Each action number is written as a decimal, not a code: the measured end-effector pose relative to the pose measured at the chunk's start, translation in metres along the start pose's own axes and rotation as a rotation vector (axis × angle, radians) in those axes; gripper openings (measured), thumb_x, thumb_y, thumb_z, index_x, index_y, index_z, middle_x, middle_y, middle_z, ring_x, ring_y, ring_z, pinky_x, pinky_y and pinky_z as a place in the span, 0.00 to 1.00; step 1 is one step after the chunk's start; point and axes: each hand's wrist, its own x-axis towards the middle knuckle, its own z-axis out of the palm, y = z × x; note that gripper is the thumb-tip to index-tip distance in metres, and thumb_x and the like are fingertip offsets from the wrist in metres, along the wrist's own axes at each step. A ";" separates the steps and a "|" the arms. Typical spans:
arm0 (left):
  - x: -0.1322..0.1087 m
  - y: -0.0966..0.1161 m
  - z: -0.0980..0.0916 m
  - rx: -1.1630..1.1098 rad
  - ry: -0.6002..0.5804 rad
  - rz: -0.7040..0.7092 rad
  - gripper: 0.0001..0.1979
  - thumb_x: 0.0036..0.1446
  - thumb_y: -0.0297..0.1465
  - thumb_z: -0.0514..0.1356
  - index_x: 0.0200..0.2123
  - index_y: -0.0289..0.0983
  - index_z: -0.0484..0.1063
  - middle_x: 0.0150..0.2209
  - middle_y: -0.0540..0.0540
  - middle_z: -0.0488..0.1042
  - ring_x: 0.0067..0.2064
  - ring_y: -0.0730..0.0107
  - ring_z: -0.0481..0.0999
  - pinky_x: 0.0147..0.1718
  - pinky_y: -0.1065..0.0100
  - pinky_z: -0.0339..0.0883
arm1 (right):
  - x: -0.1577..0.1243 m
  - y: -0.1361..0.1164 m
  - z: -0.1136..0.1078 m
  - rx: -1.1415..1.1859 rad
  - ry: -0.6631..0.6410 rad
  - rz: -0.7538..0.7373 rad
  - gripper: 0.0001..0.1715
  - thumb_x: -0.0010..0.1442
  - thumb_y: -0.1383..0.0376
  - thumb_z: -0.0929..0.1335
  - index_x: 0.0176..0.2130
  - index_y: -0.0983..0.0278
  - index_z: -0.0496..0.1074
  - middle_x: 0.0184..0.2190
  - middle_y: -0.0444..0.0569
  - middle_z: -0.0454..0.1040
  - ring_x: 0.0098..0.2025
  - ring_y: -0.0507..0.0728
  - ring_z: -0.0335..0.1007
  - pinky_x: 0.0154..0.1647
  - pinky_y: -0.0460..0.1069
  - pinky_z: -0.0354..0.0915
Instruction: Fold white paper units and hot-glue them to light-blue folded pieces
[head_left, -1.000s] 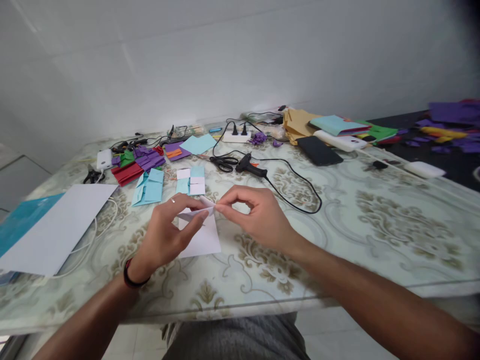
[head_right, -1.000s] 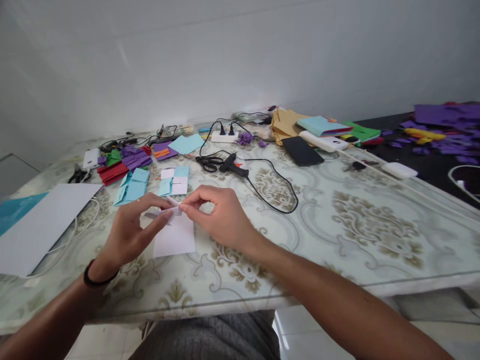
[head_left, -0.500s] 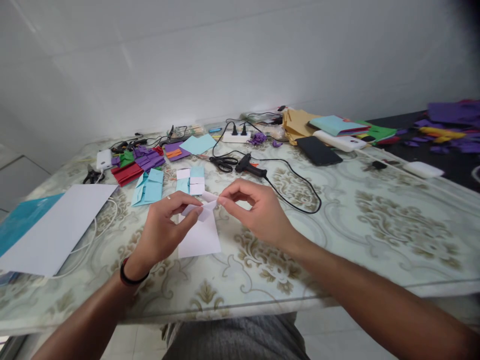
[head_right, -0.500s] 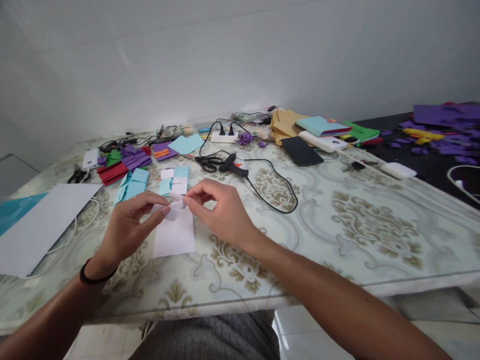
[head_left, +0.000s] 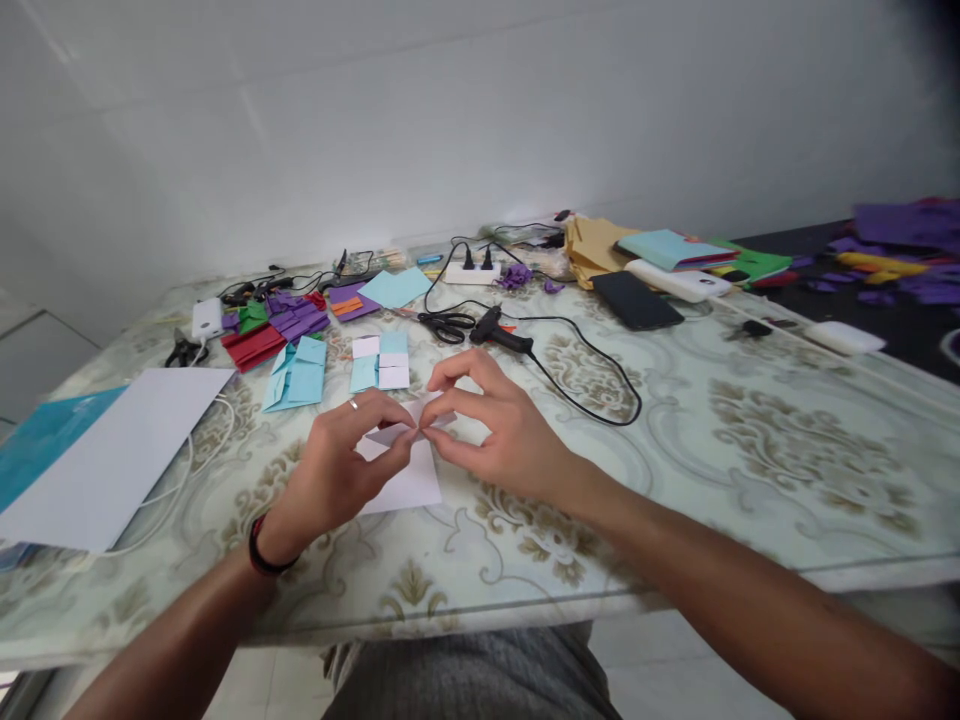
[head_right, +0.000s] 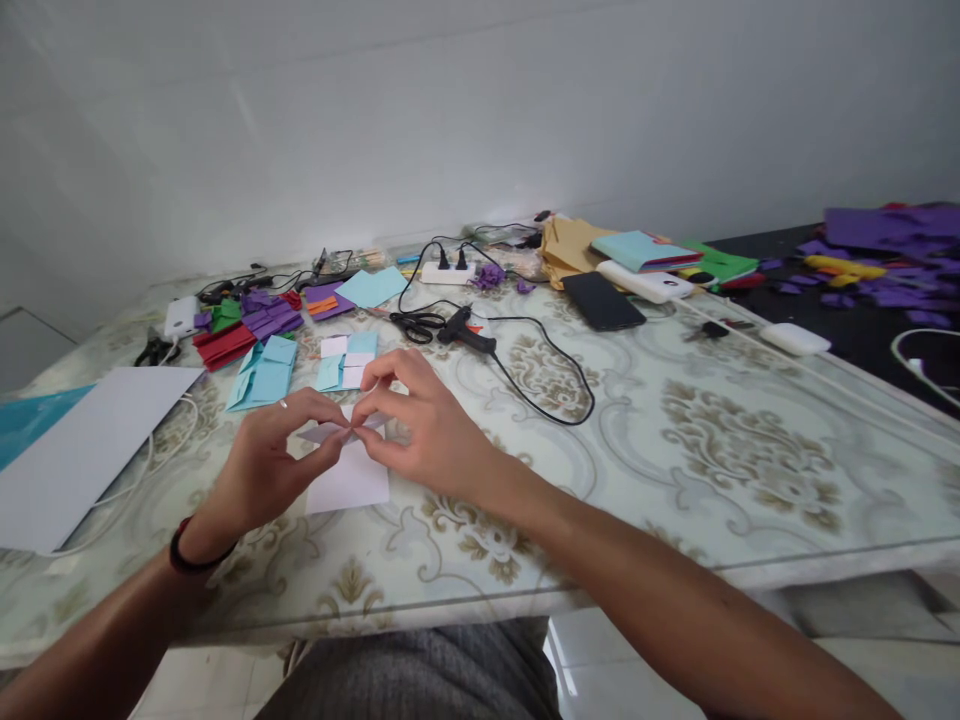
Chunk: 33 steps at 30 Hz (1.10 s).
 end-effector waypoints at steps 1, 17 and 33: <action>-0.001 0.000 0.001 -0.006 0.002 0.018 0.04 0.63 0.24 0.64 0.39 0.39 0.75 0.36 0.47 0.80 0.39 0.67 0.79 0.38 0.66 0.73 | 0.000 -0.001 0.000 -0.006 -0.001 -0.010 0.06 0.65 0.70 0.70 0.37 0.59 0.74 0.45 0.50 0.72 0.48 0.59 0.69 0.54 0.59 0.66; 0.001 0.002 -0.010 -0.081 -0.017 0.113 0.06 0.61 0.22 0.63 0.37 0.39 0.74 0.33 0.48 0.76 0.36 0.68 0.75 0.37 0.65 0.70 | 0.002 -0.003 -0.005 -0.013 -0.003 -0.064 0.09 0.59 0.73 0.70 0.33 0.58 0.71 0.46 0.49 0.76 0.51 0.62 0.66 0.57 0.61 0.61; 0.007 -0.002 -0.020 -0.077 -0.042 0.151 0.06 0.63 0.22 0.66 0.39 0.38 0.75 0.35 0.48 0.79 0.37 0.71 0.77 0.38 0.68 0.70 | 0.003 -0.001 -0.007 0.009 -0.009 -0.055 0.08 0.60 0.71 0.72 0.34 0.60 0.71 0.39 0.46 0.79 0.47 0.59 0.72 0.60 0.61 0.56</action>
